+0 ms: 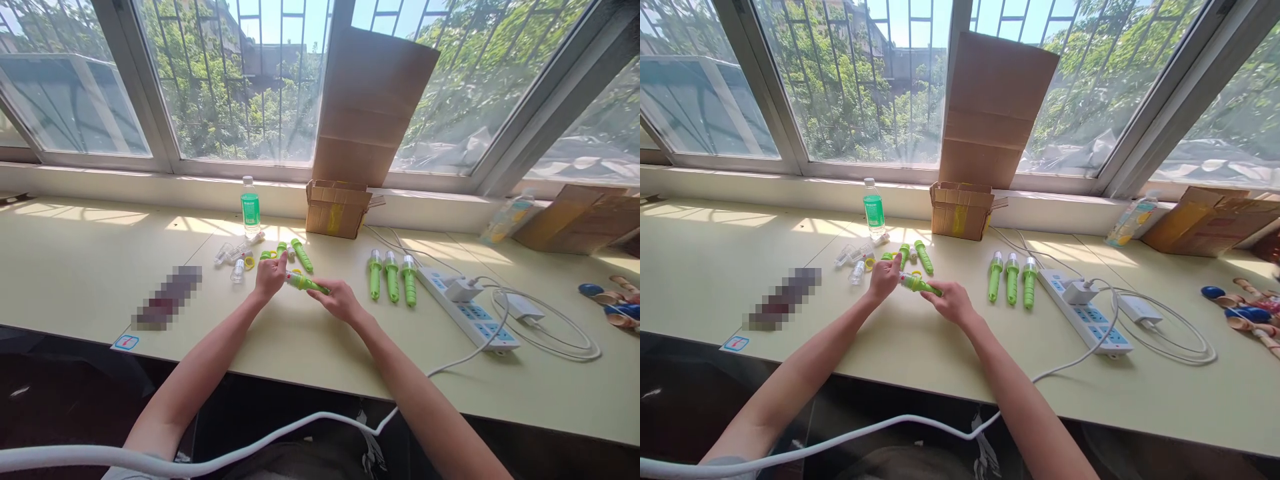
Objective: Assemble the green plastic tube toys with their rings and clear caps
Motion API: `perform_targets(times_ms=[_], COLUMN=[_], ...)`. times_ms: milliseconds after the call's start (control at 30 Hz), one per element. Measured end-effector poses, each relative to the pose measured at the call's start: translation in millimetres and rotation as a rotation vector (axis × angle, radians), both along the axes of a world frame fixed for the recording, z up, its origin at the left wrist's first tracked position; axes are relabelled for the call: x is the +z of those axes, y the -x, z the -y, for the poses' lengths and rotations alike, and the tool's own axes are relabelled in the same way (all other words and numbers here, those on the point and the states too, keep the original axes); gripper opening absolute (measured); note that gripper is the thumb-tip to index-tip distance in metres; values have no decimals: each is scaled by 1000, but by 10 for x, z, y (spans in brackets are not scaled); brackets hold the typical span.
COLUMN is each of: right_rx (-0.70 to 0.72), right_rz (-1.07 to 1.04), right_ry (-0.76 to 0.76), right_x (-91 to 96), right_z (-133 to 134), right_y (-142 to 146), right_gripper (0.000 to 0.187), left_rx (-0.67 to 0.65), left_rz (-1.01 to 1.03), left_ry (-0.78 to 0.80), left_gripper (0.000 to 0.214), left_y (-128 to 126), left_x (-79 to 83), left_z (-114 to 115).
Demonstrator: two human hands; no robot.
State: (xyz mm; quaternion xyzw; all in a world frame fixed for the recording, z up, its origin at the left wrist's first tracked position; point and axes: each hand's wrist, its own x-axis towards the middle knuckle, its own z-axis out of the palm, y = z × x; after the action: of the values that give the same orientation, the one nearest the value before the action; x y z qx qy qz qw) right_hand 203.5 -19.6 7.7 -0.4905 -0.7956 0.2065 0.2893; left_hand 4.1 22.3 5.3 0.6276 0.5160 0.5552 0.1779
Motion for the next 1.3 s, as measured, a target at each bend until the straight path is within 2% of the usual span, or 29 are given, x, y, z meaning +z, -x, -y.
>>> perform_targets(times_ms=[133, 233, 300, 367, 533, 700, 900, 1100, 1300], right_rx=[153, 225, 257, 262, 148, -31, -164, -129, -106], right_rz=[-223, -311, -340, -343, -244, -44, 300, 471, 525], right_ry=[355, 634, 725, 707, 454, -30, -432, -642, -793], right_x=[56, 107, 129, 129, 35, -104, -180, -137, -137], right_z=[-28, -47, -50, -45, -30, -69, -120, -93, -62], right_y=[-72, -140, -166, -164, -81, -76, -111, -107, -121], right_gripper=[45, 49, 48, 46, 45, 33, 31, 32, 30], left_rx=[-29, -56, -82, -95, -54, -74, -169, -189, -196], left_rz=[-81, -164, -182, -199, -244, -286, -210, -65, 59], left_ry=[-58, -116, -145, -163, -123, -5, 158, 254, 418], left_gripper=[61, 58, 56, 54, 53, 52, 59, 63, 62], left_y=[-16, -33, -37, -29, 9, -1, -29, -19, -4], left_x=[15, 19, 19, 23, 57, 59, 53, 34, 56], left_z=[51, 104, 130, 140, 113, 89, 89, 59, 43])
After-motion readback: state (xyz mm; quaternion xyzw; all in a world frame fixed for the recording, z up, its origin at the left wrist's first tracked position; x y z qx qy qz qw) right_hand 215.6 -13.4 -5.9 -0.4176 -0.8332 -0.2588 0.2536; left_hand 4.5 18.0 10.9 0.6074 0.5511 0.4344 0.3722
